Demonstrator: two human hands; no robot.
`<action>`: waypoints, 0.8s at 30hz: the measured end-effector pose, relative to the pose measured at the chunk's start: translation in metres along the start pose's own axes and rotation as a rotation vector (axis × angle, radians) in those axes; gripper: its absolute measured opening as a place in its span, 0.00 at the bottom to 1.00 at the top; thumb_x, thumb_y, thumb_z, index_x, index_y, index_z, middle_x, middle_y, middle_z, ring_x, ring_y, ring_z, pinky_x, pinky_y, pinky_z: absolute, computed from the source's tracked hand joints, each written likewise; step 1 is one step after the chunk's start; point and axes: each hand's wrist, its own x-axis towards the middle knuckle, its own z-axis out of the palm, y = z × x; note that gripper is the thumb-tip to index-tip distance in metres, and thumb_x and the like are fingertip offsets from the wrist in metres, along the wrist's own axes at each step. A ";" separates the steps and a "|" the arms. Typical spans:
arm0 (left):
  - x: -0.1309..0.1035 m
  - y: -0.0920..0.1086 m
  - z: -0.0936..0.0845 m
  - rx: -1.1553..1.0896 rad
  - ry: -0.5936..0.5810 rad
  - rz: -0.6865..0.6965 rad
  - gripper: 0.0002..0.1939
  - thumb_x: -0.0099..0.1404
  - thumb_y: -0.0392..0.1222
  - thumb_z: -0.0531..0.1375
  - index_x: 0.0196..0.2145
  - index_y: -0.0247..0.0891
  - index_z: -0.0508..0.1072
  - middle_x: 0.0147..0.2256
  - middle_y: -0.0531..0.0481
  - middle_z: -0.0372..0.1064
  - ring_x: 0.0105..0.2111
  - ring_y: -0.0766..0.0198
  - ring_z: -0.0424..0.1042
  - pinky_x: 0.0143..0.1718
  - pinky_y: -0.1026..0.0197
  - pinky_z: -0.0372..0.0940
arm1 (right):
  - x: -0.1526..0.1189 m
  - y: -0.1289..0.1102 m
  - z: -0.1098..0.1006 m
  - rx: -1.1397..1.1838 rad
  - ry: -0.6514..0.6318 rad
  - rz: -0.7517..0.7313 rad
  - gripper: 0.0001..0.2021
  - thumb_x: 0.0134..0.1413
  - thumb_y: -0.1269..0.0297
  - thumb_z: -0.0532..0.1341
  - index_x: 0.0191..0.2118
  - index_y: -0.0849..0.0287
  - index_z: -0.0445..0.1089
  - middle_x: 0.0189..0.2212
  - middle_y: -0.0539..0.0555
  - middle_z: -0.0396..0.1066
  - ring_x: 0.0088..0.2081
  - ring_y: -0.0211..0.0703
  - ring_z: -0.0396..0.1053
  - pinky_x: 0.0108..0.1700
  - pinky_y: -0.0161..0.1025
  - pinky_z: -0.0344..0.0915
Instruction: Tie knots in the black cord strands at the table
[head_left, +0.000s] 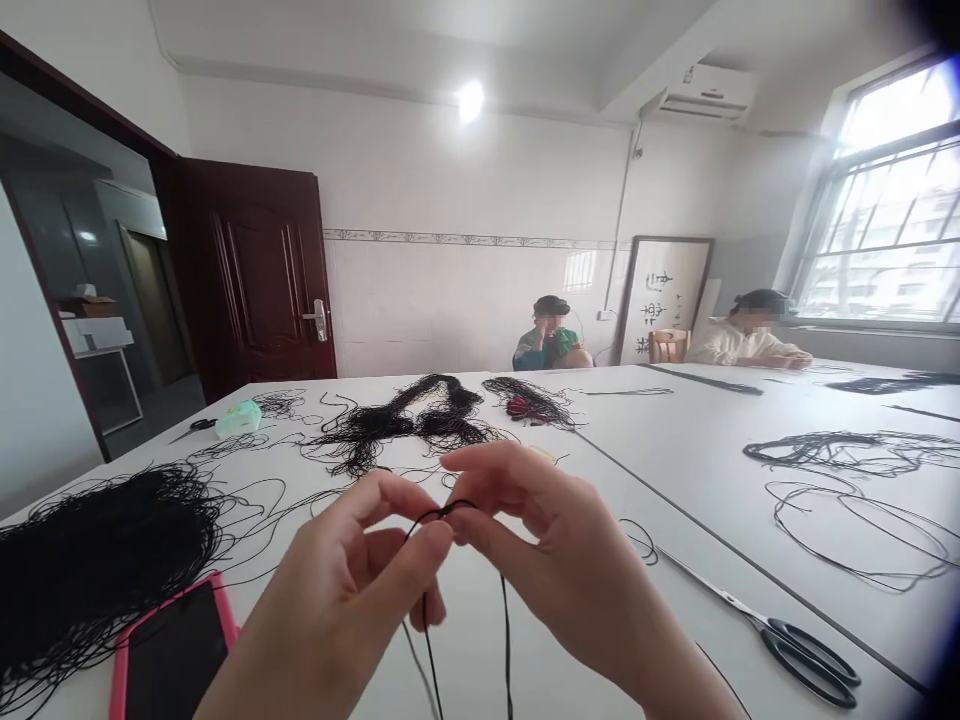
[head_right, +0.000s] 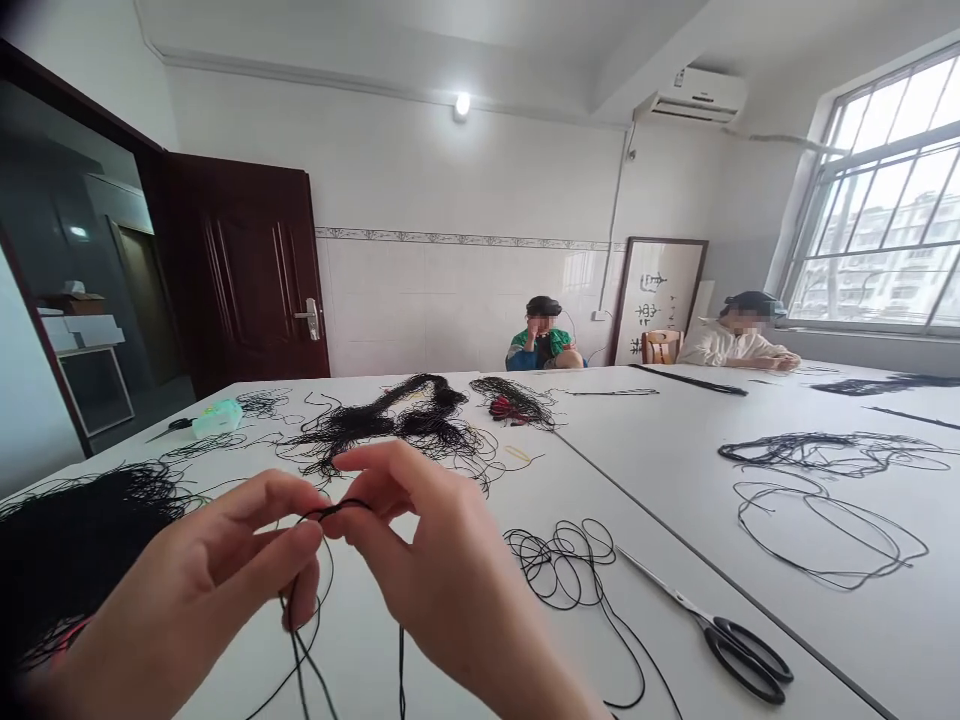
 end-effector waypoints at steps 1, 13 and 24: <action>0.001 -0.001 0.000 -0.026 -0.055 -0.047 0.24 0.53 0.64 0.58 0.39 0.45 0.69 0.16 0.55 0.63 0.19 0.68 0.59 0.18 0.70 0.54 | 0.000 0.001 0.000 -0.024 0.011 -0.020 0.09 0.51 0.68 0.60 0.39 0.49 0.70 0.28 0.42 0.71 0.31 0.31 0.70 0.35 0.31 0.67; -0.002 0.006 0.006 -0.217 -0.063 -0.119 0.14 0.54 0.54 0.62 0.30 0.41 0.70 0.19 0.58 0.52 0.21 0.72 0.50 0.21 0.70 0.49 | -0.001 -0.001 -0.014 -0.137 0.062 -0.103 0.06 0.54 0.67 0.59 0.33 0.49 0.72 0.22 0.42 0.68 0.26 0.29 0.64 0.25 0.25 0.59; 0.006 0.003 0.005 -0.314 -0.195 -0.125 0.15 0.56 0.52 0.61 0.24 0.37 0.68 0.18 0.58 0.55 0.19 0.76 0.51 0.19 0.71 0.48 | 0.008 0.007 -0.013 -0.249 0.106 -0.100 0.05 0.56 0.64 0.59 0.32 0.52 0.73 0.29 0.47 0.71 0.32 0.34 0.68 0.33 0.31 0.65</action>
